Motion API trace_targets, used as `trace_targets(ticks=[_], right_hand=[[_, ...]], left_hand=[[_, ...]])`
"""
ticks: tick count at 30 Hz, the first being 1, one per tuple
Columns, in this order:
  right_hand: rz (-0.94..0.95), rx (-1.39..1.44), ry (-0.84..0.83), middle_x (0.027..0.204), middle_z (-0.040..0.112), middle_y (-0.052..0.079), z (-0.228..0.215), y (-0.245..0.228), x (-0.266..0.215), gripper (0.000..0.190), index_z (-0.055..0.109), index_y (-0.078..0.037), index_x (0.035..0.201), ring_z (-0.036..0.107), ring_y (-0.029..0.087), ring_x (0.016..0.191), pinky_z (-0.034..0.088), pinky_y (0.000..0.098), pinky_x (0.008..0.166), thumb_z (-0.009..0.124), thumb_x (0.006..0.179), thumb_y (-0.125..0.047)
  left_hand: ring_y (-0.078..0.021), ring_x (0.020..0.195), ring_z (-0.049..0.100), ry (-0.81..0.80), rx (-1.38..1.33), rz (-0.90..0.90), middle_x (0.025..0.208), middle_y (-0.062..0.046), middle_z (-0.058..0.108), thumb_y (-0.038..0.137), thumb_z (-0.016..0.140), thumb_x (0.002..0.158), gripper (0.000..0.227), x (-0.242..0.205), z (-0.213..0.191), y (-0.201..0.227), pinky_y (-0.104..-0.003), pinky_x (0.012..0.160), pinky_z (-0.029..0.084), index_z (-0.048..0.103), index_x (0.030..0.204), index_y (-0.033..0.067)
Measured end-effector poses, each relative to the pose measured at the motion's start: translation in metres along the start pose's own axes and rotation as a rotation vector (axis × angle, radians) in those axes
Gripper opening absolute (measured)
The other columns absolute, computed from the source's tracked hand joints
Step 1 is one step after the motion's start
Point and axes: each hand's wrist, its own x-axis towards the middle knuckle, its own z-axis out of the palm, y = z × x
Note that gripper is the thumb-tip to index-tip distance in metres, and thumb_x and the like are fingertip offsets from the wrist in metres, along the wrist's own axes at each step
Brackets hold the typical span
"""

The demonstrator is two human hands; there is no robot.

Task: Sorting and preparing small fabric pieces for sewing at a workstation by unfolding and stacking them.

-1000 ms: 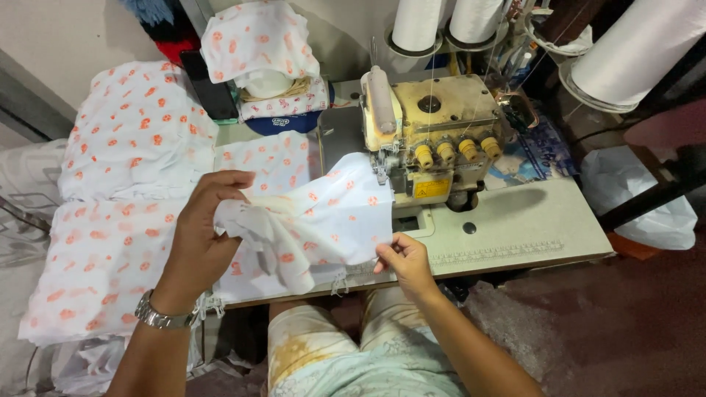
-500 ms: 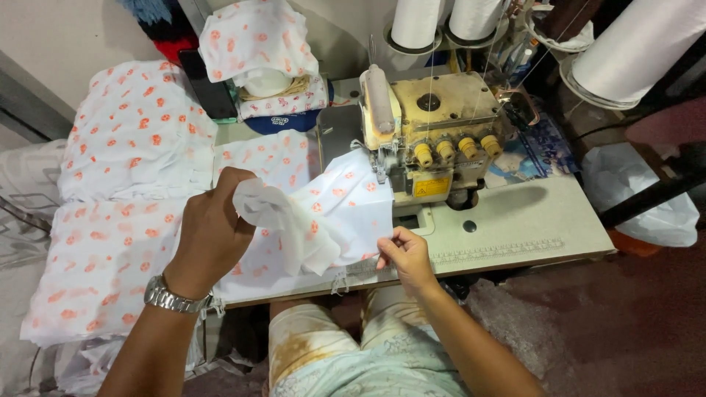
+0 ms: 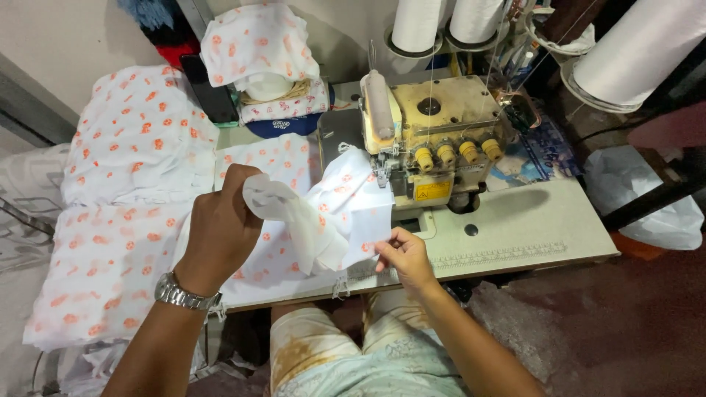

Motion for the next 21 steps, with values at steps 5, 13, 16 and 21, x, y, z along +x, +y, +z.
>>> trace_targets(ticks=[5,13,16,21], right_hand=[[0.013,-0.016,-0.006,0.064,0.062,0.012,0.007,-0.014,-0.001,0.011,0.062,0.002,0.085,0.068,0.02,0.046,0.05,0.0223,0.044,0.07,0.087,-0.005],[-0.016,-0.009,-0.007,0.063,0.062,0.013,-0.001,-0.002,0.004,0.011,0.062,0.003,0.085,0.068,0.023,0.045,0.05,0.0238,0.043,0.068,0.089,-0.005],[-0.022,-0.004,0.006,0.063,0.06,0.012,-0.003,0.003,0.005,0.011,0.062,0.003,0.085,0.067,0.021,0.044,0.05,0.0242,0.042,0.069,0.088,-0.005],[-0.034,-0.003,0.017,0.063,0.059,0.01,-0.008,0.01,0.007,0.011,0.062,0.003,0.084,0.065,0.019,0.041,0.049,0.0238,0.041,0.07,0.088,-0.004]], left_hand=[[-0.0307,0.051,0.066,-0.001,-0.022,0.013,0.051,-0.008,0.06,0.005,0.056,0.09,0.022,0.004,0.001,0.002,-0.041,0.065,0.054,0.047,0.106,0.0177],[-0.0361,0.06,0.07,-0.021,-0.209,-0.054,0.057,-0.014,0.066,-0.002,0.048,0.089,0.021,0.01,-0.012,0.034,-0.046,0.069,0.054,0.048,0.104,0.0128],[-0.0351,0.061,0.071,-0.029,-0.294,-0.089,0.058,-0.013,0.067,-0.002,0.046,0.089,0.019,0.011,-0.01,0.03,-0.046,0.071,0.054,0.047,0.103,0.0113],[-0.0296,0.06,0.073,-0.049,-0.419,-0.161,0.056,-0.01,0.068,-0.005,0.043,0.086,0.023,0.011,-0.01,0.032,-0.043,0.073,0.055,0.047,0.103,0.0101]])
